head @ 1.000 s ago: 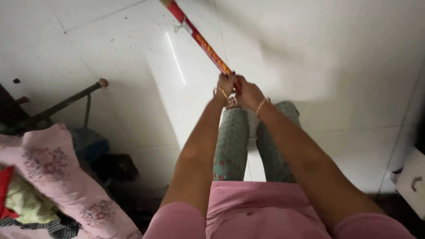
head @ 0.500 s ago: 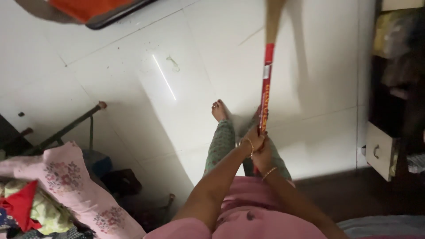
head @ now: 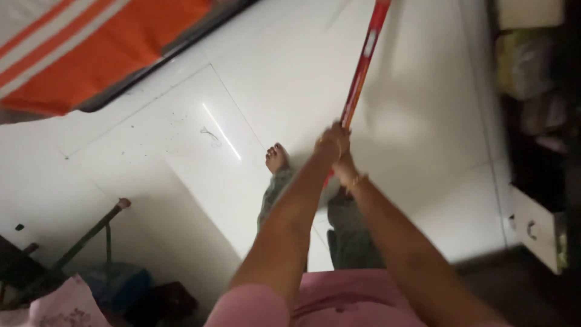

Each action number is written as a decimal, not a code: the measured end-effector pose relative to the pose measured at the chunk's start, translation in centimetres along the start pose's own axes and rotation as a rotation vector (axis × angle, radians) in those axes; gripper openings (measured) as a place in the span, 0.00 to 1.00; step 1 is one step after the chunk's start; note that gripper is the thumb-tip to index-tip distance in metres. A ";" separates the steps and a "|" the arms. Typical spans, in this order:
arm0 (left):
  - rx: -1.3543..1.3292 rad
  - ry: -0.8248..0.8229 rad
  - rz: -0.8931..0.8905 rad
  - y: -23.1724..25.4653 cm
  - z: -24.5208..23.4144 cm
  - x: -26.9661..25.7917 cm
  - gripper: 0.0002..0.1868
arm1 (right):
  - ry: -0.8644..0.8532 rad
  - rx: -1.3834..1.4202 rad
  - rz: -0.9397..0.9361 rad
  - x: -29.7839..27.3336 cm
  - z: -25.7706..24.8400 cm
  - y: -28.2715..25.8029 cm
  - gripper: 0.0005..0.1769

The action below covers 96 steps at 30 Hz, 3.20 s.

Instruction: The person sweeps a tiled floor with a traditional broom, moving debris toward a corner. They briefly pick up a cloth from the floor and place it on a nearby bed before continuing to sweep.

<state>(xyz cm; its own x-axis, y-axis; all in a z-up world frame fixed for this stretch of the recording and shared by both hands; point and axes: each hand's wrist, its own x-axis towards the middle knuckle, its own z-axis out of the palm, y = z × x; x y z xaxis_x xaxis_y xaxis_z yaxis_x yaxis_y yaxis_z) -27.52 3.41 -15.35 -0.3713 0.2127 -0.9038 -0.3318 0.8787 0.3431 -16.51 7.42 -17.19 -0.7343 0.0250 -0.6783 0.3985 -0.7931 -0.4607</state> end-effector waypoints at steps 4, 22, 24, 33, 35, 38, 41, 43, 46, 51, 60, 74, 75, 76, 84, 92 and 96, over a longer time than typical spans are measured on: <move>0.054 0.059 0.022 1.9 -5.0 8.3 0.23 | 0.003 -0.433 -0.013 7.5 2.7 -1.1 0.30; -0.942 0.392 -0.175 -21.4 -8.9 8.4 0.27 | -0.447 -1.668 0.137 15.3 8.8 8.3 0.29; -0.968 0.387 -0.231 -22.5 -6.7 4.5 0.26 | -0.527 -1.657 0.172 11.4 9.2 8.9 0.32; -1.092 0.263 -0.270 -20.8 2.8 -13.9 0.28 | -0.603 -1.962 0.451 -8.9 15.3 2.1 0.32; -1.133 0.191 -0.331 -21.0 6.3 -16.8 0.24 | -0.444 -1.695 0.772 -14.4 18.5 -1.4 0.30; -1.300 0.236 -0.247 -17.9 5.7 -23.3 0.24 | -0.572 -1.738 0.415 -19.2 15.6 -1.7 0.31; -1.225 0.399 -0.179 -14.4 6.8 -28.5 0.24 | -0.601 -1.887 0.199 -24.6 17.4 -5.3 0.25; -1.375 0.372 0.058 -12.7 13.0 -29.5 0.23 | -0.576 -1.870 0.192 -29.9 15.3 -8.4 0.27; -1.400 0.418 0.311 -8.7 13.4 -33.0 0.24 | -0.431 -1.765 0.287 -35.6 17.9 -13.2 0.29; -0.841 0.156 -0.073 -5.5 9.4 -43.3 0.29 | -0.360 -1.498 0.416 -39.3 15.8 -12.4 0.22; -1.042 0.366 -0.194 -20.8 1.8 -35.5 0.33 | -0.400 -1.337 0.643 -35.0 31.6 -3.2 0.09; -1.225 0.063 0.125 -10.3 4.1 -45.2 0.34 | -0.379 -1.485 0.479 -44.5 31.7 -13.0 0.22; -1.232 0.062 0.122 -10.7 4.3 -44.4 0.34 | -0.380 -1.489 0.486 -43.6 30.7 -12.3 0.22; -1.272 0.019 0.102 -10.8 4.9 -43.6 0.33 | -0.375 -1.504 0.521 -43.0 29.3 -11.9 0.16; -1.479 0.179 0.014 -18.5 -0.8 -42.7 0.31 | -0.462 -1.480 0.591 -36.9 34.4 -5.7 0.09; -1.595 0.143 0.341 -10.4 -4.0 -42.9 0.23 | -0.621 -2.185 0.141 -38.6 39.7 -16.4 0.37; -1.625 0.080 0.351 -0.7 -2.9 -38.5 0.23 | -0.589 -2.261 0.236 -37.3 38.5 -25.8 0.43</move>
<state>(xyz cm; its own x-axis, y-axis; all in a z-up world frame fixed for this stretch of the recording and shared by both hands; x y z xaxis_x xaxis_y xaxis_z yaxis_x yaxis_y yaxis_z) -15.54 -6.61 19.94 -0.6415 0.2243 -0.7336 -0.7061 -0.5464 0.4504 -20.55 3.53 42.04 -0.4589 -0.3692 -0.8082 -0.0856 0.9237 -0.3734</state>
